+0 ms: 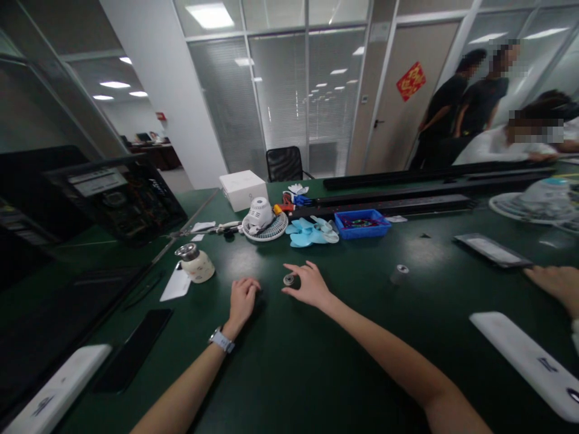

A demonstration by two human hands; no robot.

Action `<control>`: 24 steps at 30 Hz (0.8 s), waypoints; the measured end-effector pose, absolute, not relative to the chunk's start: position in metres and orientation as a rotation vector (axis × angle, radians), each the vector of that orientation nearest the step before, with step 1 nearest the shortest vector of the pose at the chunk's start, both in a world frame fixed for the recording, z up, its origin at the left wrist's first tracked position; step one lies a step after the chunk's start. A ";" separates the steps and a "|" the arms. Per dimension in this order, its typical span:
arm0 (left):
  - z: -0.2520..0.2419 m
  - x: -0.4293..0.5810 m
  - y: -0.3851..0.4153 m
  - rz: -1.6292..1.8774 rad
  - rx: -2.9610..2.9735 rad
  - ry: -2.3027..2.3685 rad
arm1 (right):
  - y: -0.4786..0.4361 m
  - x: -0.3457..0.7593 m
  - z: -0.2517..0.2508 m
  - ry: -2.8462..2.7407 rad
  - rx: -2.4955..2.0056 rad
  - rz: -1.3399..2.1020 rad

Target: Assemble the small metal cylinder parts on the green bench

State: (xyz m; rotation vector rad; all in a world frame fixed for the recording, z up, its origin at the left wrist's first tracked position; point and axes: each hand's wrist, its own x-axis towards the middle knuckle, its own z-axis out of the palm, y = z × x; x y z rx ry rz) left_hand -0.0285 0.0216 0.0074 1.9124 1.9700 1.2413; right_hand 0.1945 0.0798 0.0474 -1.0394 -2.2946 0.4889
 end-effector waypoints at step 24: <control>0.014 -0.026 0.028 1.047 1.935 2.033 | 0.073 0.197 0.009 -2.088 -1.042 0.641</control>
